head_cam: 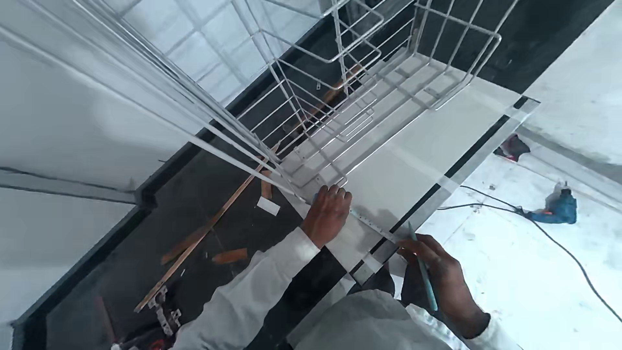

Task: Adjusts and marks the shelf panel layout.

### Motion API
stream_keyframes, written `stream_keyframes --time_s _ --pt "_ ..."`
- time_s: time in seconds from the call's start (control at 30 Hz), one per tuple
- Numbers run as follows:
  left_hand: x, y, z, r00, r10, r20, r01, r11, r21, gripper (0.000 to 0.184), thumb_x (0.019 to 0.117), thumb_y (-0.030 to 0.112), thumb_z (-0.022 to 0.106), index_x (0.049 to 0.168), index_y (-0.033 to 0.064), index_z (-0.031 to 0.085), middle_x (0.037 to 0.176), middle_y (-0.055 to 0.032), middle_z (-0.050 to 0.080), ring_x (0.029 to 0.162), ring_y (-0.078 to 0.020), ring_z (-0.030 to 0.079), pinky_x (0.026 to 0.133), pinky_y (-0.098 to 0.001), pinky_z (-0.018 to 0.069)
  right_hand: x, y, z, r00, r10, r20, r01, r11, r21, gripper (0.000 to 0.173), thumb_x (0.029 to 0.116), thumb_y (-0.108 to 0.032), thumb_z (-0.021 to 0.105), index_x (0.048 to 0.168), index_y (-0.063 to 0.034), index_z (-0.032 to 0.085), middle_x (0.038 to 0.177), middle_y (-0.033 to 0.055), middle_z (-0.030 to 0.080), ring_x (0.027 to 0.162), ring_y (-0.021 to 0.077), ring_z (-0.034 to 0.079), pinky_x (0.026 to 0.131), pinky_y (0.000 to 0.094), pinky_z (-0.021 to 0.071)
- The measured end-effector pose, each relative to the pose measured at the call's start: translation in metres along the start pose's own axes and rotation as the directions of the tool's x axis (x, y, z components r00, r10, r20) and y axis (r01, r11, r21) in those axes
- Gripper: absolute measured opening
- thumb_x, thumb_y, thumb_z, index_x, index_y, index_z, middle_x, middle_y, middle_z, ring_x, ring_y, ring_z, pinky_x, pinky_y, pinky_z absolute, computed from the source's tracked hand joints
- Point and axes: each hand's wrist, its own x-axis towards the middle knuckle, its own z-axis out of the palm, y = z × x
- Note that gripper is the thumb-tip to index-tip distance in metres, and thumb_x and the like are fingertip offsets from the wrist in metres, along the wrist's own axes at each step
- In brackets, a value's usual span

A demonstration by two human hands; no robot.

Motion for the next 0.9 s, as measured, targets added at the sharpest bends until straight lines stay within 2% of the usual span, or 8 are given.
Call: stream_keyframes --time_s 0.17,0.3,0.4,0.5,0.67,0.73,0.83,0.9 --pt "0.002 -0.005 0.008 0.994 0.078 -0.075 -0.074 0.995 0.06 0.012 0.0953 0.003 0.066 0.101 -0.0055 0.071 0.096 -0.022 0.07 0.097 -0.0393 0.069 0.085 -0.0519 0.0537 -0.003 -0.005 0.01 0.994 0.07 -0.083 -0.068 0.997 0.02 0.018 0.0956 -0.021 0.064 0.104 -0.01 0.076 0.106 0.0062 0.071 0.088 0.0113 0.07 0.077 0.0273 0.0602" --pt "0.01 -0.006 0.001 0.998 0.065 0.011 -0.066 0.997 0.046 0.016 0.099 0.007 0.064 0.107 -0.0052 0.07 0.103 -0.0227 0.07 0.104 -0.0397 0.067 0.092 -0.0531 0.0513 0.002 -0.009 0.011 0.98 0.157 -0.125 -0.146 0.984 0.098 0.015 0.093 -0.017 0.067 0.104 -0.0102 0.076 0.104 0.0037 0.071 0.086 0.0092 0.069 0.077 0.0262 0.0598" --pt "0.008 -0.006 0.004 0.998 0.07 -0.008 -0.07 0.996 0.056 0.016 0.099 0.008 0.064 0.105 -0.0052 0.071 0.1 -0.0224 0.07 0.101 -0.0396 0.068 0.09 -0.0531 0.0519 0.001 -0.006 0.012 0.982 0.142 -0.121 -0.126 0.984 0.127 0.015 0.0901 -0.014 0.07 0.102 -0.0083 0.075 0.101 0.0045 0.072 0.086 0.0098 0.07 0.078 0.0259 0.0601" --pt "0.001 0.0 0.005 0.996 0.088 -0.005 -0.088 0.996 -0.001 0.017 0.0969 0.007 0.066 0.108 -0.004 0.072 0.103 -0.0223 0.071 0.104 -0.0401 0.068 0.093 -0.0547 0.0532 -0.003 -0.01 0.012 0.982 0.175 -0.069 -0.159 0.969 0.188 0.015 0.0914 -0.011 0.07 0.104 -0.0056 0.076 0.102 0.0071 0.072 0.092 0.013 0.071 0.084 0.0288 0.0601" --pt "0.002 0.019 0.009 0.981 0.189 -0.039 -0.187 0.981 0.05 0.014 0.0955 0.007 0.066 0.101 -0.0034 0.073 0.096 -0.0195 0.072 0.097 -0.037 0.071 0.088 -0.0505 0.0559 -0.006 -0.008 0.015 0.979 0.163 -0.126 -0.131 0.965 0.226 0.015 0.09 -0.007 0.069 0.102 -0.0032 0.076 0.1 0.0124 0.073 0.088 0.0151 0.071 0.081 0.0267 0.0595" --pt "0.006 0.028 0.007 0.956 0.26 -0.133 -0.249 0.964 0.094 0.01 0.0909 0.008 0.071 0.093 -0.0018 0.073 0.087 -0.017 0.071 0.087 -0.0347 0.072 0.079 -0.0482 0.0585 -0.008 -0.003 0.007 0.965 0.183 -0.189 -0.129 0.956 0.265 0.016 0.0922 -0.013 0.069 0.105 -0.0047 0.076 0.101 0.0103 0.073 0.088 0.0125 0.07 0.081 0.0256 0.0593" --pt "0.015 0.056 -0.003 0.942 0.292 -0.164 -0.297 0.955 -0.009 0.013 0.0915 0.01 0.069 0.092 -0.002 0.073 0.085 -0.0177 0.071 0.083 -0.0354 0.073 0.072 -0.049 0.0597 -0.016 0.01 -0.017 0.867 0.293 -0.403 -0.072 0.874 0.48 0.031 0.0986 -0.027 0.068 0.122 -0.006 0.067 0.107 0.0061 0.071 0.09 0.0114 0.069 0.081 0.0287 0.0604" --pt "0.024 0.086 -0.003 0.946 0.267 -0.185 -0.304 0.928 -0.216 0.017 0.0951 0.014 0.066 0.094 -0.0021 0.073 0.084 -0.0173 0.071 0.078 -0.0324 0.073 0.07 -0.0476 0.0605 -0.019 0.023 -0.038 0.749 0.424 -0.509 -0.002 0.769 0.639 0.041 0.0986 -0.042 0.065 0.131 -0.0171 0.06 0.12 0.0028 0.069 0.094 0.0157 0.072 0.08 0.0337 0.0632"
